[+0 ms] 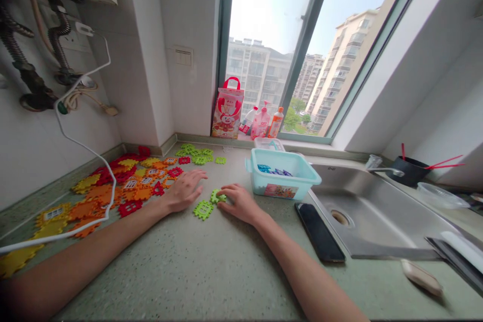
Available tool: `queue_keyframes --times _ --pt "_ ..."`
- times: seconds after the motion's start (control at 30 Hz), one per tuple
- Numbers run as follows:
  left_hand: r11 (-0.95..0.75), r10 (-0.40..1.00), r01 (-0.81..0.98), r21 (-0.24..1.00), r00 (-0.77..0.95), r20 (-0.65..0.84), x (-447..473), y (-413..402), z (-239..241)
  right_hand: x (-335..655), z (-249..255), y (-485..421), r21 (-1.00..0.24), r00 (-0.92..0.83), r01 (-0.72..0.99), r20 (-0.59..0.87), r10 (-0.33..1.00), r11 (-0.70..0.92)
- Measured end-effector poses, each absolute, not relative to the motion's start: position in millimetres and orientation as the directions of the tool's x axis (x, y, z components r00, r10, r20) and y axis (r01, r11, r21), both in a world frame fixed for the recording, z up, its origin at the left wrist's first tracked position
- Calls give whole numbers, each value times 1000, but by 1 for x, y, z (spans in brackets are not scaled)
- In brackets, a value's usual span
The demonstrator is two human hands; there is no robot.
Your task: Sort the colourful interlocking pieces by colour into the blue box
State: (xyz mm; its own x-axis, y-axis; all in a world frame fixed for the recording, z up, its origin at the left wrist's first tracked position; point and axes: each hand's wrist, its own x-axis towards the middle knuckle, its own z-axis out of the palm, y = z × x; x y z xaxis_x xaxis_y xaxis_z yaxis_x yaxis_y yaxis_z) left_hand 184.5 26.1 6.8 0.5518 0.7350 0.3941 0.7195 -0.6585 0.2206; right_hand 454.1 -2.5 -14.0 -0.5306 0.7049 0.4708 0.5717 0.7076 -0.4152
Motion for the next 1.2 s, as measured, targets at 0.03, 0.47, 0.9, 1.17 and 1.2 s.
queue_keyframes --times 0.03,0.47,0.9,1.17,1.2 --pt "-617 768 759 208 524 367 184 28 6 453 -15 -2 -410 -534 577 466 706 707" --pt "-254 952 961 108 228 205 183 29 1 502 59 -22 94 -321 867 855 406 489" --pt "-472 817 881 33 423 392 192 39 1 569 75 -22 -56 62 998 846 529 -26" --pt "-10 988 979 206 -22 152 203 181 43 556 83 -32 -20 -32 995 875 483 101" --pt "38 989 975 219 -68 131 204 197 47 552 83 -32 -10 -61 990 874 482 143"
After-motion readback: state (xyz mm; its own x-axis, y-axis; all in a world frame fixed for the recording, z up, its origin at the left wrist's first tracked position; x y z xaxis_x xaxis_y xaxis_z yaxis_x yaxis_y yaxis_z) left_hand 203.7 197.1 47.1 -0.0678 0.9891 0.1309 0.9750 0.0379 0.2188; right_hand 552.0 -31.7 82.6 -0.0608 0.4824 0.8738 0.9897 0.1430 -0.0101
